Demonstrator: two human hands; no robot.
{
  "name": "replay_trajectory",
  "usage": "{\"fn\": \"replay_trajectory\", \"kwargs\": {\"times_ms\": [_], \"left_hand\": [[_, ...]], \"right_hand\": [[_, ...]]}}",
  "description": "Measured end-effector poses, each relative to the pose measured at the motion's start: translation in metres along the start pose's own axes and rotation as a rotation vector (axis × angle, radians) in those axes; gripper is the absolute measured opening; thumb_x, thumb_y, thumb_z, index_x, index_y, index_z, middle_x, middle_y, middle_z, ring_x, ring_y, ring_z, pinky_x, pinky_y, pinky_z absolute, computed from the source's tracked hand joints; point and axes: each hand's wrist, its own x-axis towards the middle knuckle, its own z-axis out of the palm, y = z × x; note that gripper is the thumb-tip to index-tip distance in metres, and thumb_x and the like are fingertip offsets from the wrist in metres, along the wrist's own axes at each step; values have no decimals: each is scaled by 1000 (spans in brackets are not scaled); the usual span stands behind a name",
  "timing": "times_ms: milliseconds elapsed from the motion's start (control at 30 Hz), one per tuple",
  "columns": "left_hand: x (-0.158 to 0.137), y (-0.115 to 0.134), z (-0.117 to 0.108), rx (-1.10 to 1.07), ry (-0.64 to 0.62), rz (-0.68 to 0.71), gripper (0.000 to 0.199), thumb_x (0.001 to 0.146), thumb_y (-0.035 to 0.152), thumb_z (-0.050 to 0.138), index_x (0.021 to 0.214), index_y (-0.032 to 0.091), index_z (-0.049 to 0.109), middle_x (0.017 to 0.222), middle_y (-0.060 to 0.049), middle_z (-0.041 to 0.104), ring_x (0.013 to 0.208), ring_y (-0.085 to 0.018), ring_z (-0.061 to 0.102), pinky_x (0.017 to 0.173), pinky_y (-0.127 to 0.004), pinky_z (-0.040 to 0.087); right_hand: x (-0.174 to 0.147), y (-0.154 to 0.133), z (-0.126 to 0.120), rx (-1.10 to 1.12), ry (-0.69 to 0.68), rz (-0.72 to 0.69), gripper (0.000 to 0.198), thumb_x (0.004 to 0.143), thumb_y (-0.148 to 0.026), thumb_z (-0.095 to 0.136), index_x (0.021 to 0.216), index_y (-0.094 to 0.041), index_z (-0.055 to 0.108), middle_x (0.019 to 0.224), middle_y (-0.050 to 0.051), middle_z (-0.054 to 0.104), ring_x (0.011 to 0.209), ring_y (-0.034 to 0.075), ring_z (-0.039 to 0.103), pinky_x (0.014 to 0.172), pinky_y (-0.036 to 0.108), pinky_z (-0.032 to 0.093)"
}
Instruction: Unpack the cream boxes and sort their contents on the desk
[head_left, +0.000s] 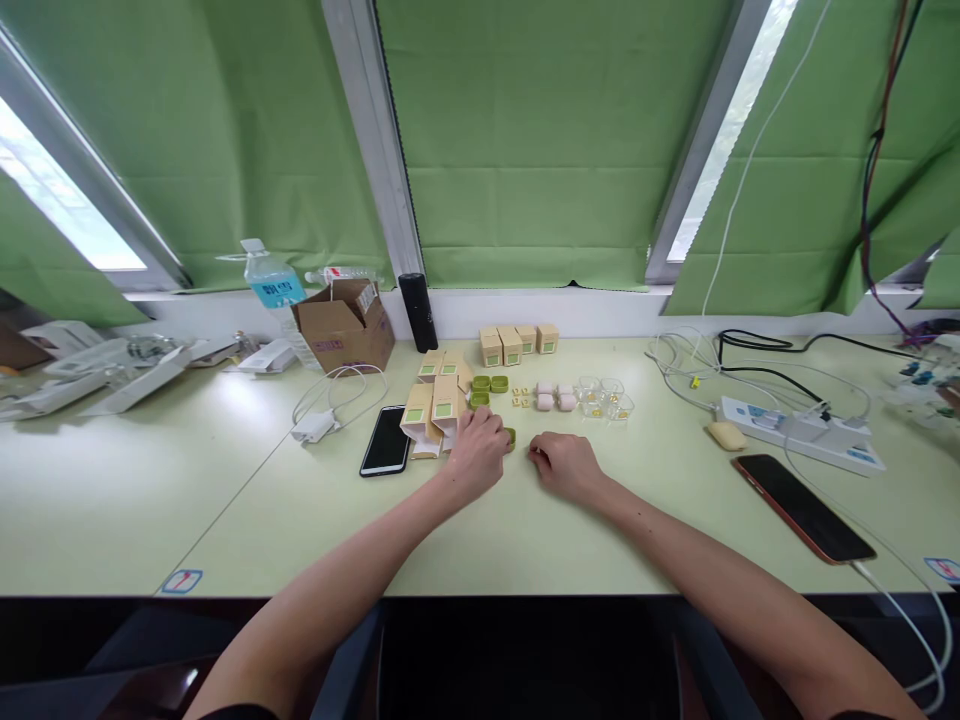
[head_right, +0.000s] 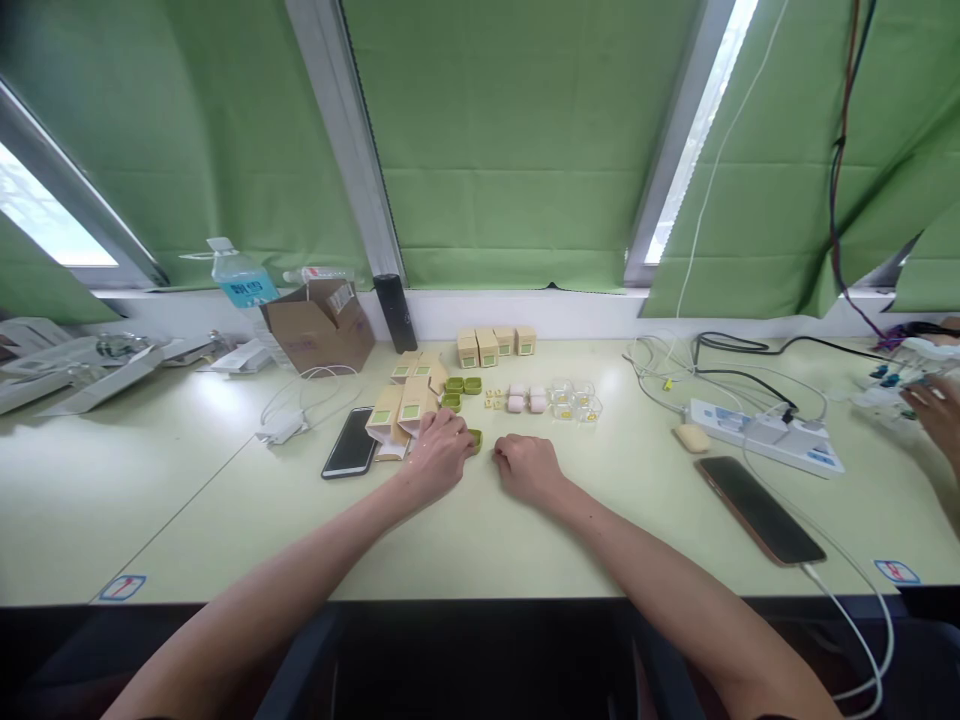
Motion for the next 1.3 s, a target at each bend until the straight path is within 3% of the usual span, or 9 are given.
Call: {"fn": "replay_trajectory", "kwargs": {"times_ms": [167, 367, 667, 833, 933, 1100, 1300], "left_hand": [[31, -16, -5, 14, 60, -12, 31, 91, 12, 50, 78, 22, 76, 82, -13, 64, 103, -32, 48, 91, -50, 31], [63, -29, 5, 106, 31, -64, 34, 90, 9, 48, 70, 20, 74, 80, -15, 63, 102, -32, 46, 88, -50, 30], [71, -35, 19, 149, 27, -122, 28, 82, 3, 52, 65, 17, 70, 81, -16, 64, 103, -33, 46, 87, -49, 30], [63, -29, 11, 154, 41, -119, 23, 84, 9, 55, 70, 18, 71, 84, -17, 65, 105, -35, 46, 89, -51, 31], [45, -21, 2, 173, 28, -43, 25, 87, 11, 52, 74, 18, 72, 82, -17, 65, 103, -35, 48, 86, -50, 35], [0, -8, 0, 70, -116, 108, 29, 94, 16, 49, 73, 18, 68, 73, -14, 63, 87, -31, 52, 72, -44, 40], [-17, -11, 4, -92, -150, 84, 20, 96, 16, 47, 99, 19, 67, 87, -11, 69, 95, -29, 54, 73, -39, 44]], "right_hand": [[7, -1, 3, 2, 2, -8, 19, 97, -23, 52, 98, -22, 70, 97, 4, 77, 82, 19, 68, 60, 29, 30], [2, 2, 3, 14, 10, -40, 18, 97, -20, 52, 93, -22, 70, 93, 3, 77, 82, 18, 68, 61, 29, 30], [3, 1, 3, 31, 10, -45, 19, 97, -19, 53, 91, -23, 71, 92, 3, 77, 82, 18, 68, 62, 28, 32], [3, 0, 1, 35, 2, -36, 19, 96, -18, 53, 92, -23, 72, 92, 3, 77, 83, 18, 68, 63, 28, 33], [3, 0, 0, 39, 1, -31, 19, 96, -19, 53, 94, -23, 72, 92, 3, 78, 83, 19, 68, 62, 28, 32], [3, 1, 0, 49, 16, -23, 20, 96, -20, 53, 93, -23, 72, 94, 3, 78, 82, 19, 69, 62, 28, 32], [17, 13, -18, 59, 187, 7, 20, 97, -20, 52, 97, -22, 72, 99, 4, 78, 85, 19, 69, 64, 28, 37]]}}
